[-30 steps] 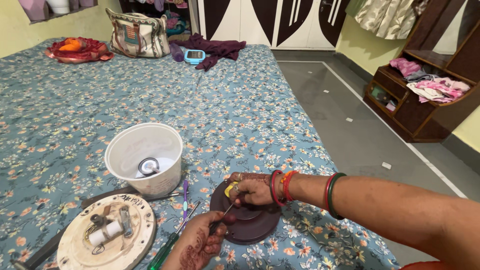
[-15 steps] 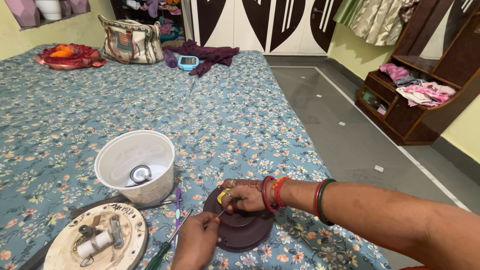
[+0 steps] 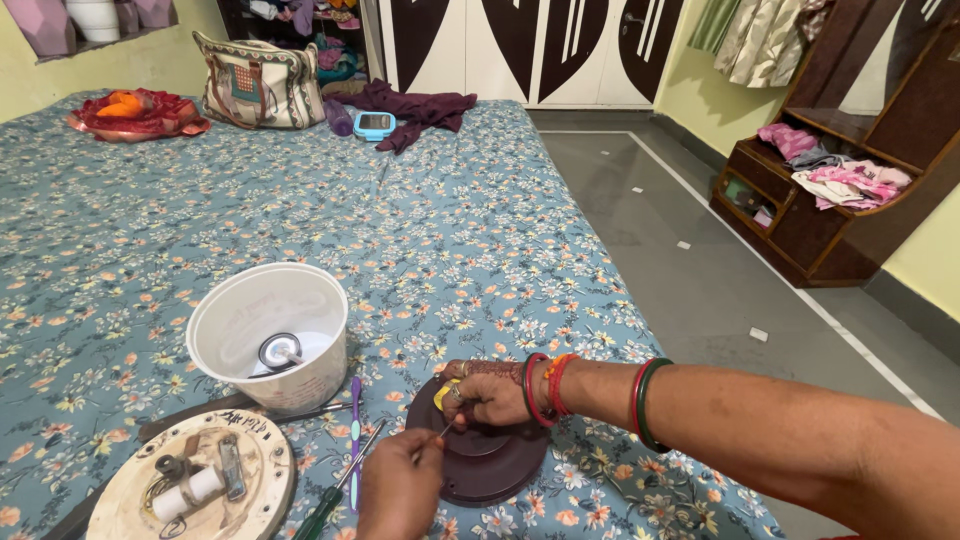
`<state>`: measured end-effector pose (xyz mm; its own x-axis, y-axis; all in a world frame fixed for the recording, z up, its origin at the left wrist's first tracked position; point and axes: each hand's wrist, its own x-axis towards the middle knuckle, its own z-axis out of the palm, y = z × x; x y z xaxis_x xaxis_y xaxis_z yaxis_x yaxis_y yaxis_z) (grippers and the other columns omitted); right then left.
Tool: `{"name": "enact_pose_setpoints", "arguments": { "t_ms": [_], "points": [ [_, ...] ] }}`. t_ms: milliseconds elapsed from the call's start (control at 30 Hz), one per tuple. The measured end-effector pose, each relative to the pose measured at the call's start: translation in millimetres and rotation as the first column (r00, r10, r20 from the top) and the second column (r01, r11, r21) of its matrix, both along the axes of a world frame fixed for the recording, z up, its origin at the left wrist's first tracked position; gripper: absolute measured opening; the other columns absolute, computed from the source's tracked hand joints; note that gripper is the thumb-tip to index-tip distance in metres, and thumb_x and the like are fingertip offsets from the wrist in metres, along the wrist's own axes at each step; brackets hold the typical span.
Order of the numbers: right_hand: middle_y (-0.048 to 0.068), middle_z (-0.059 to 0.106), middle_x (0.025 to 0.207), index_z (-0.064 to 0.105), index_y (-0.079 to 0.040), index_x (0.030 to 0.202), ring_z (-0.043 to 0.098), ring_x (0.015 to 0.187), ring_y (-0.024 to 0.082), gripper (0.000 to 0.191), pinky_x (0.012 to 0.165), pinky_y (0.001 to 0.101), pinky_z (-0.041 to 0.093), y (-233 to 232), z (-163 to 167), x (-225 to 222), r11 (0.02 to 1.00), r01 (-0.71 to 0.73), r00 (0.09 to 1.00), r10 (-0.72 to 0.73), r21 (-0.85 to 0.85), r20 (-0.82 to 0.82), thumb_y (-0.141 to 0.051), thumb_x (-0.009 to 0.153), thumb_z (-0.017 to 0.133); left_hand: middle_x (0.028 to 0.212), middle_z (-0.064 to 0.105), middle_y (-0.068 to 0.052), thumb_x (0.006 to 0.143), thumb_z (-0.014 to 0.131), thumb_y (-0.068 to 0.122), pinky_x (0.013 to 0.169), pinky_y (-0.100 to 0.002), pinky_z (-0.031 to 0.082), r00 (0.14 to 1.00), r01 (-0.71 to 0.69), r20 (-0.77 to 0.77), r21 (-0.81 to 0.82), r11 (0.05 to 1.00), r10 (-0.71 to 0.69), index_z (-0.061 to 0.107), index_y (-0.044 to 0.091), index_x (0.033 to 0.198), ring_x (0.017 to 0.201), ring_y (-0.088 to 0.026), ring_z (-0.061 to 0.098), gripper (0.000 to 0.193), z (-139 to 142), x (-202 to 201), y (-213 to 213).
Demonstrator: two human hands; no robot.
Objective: The person uses a screwdriver to tighten screws on a circular electrical component, likely a ceiling fan motor base, while seated on a bed. They manipulate wires and adjust the component with both hands, using tools laid out on the bed.
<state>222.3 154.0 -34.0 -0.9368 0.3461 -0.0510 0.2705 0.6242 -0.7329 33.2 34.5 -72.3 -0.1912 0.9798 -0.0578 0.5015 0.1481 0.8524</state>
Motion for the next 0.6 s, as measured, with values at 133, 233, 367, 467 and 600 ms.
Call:
{"name": "enact_pose_setpoints", "arguments": {
  "t_ms": [133, 233, 367, 467, 600],
  "points": [
    [0.005, 0.054, 0.094, 0.058, -0.006, 0.088, 0.050, 0.101, 0.020, 0.015, 0.096, 0.0355, 0.042, 0, 5, 3, 0.998, -0.004, 0.999, 0.002, 0.064, 0.032, 0.006, 0.084, 0.050, 0.087, 0.074, -0.014, 0.085, 0.067, 0.021, 0.072, -0.049, 0.054, 0.902, 0.164, -0.428, 0.226, 0.960, -0.054, 0.075, 0.014, 0.098, 0.083, -0.036, 0.071, 0.016, 37, 5, -22],
    [0.004, 0.053, 0.093, 0.057, -0.005, 0.088, 0.050, 0.099, 0.020, 0.015, 0.095, 0.0355, 0.042, 4, 2, 4, 0.999, 0.005, 1.000, -0.006, 0.034, 0.011, 0.007, 0.083, 0.049, 0.089, 0.074, -0.015, 0.086, 0.065, 0.020, 0.072, -0.049, 0.054, 0.904, 0.190, -0.421, 0.235, 0.953, -0.077, 0.074, 0.013, 0.097, 0.082, -0.037, 0.071, 0.016, 50, 4, -25],
    [0.002, 0.052, 0.090, 0.055, -0.006, 0.091, 0.050, 0.092, 0.017, 0.018, 0.091, 0.0325, 0.044, 6, -8, 2, 0.985, 0.043, 0.999, -0.041, -0.169, 0.014, 0.008, 0.083, 0.045, 0.073, 0.075, -0.011, 0.090, 0.066, 0.026, 0.065, -0.041, 0.055, 0.993, 0.064, -0.107, 0.095, 0.993, -0.054, 0.076, 0.009, 0.093, 0.067, -0.026, 0.073, 0.020, 43, 3, -18],
    [0.002, 0.052, 0.090, 0.055, -0.005, 0.091, 0.051, 0.090, 0.017, 0.019, 0.089, 0.0314, 0.045, 6, -10, 4, 0.986, 0.015, 1.000, -0.015, -0.167, 0.002, 0.009, 0.083, 0.044, 0.061, 0.065, -0.009, 0.095, 0.059, 0.030, 0.045, -0.032, 0.035, 0.880, 0.060, 0.470, -0.245, 0.968, 0.065, 0.075, 0.003, 0.093, 0.048, -0.016, 0.049, 0.031, 30, -7, -8],
    [0.002, 0.054, 0.091, 0.056, -0.005, 0.093, 0.053, 0.091, 0.016, 0.021, 0.089, 0.0313, 0.045, 6, -6, 8, 0.988, 0.050, 0.998, -0.044, -0.149, 0.041, 0.009, 0.085, 0.043, 0.066, 0.066, -0.005, 0.100, 0.054, 0.021, 0.036, -0.025, 0.021, 0.508, 0.258, 0.801, -0.493, 0.831, 0.317, 0.064, 0.000, 0.096, 0.045, -0.010, 0.044, 0.024, 15, -28, 3]
  ]
}}
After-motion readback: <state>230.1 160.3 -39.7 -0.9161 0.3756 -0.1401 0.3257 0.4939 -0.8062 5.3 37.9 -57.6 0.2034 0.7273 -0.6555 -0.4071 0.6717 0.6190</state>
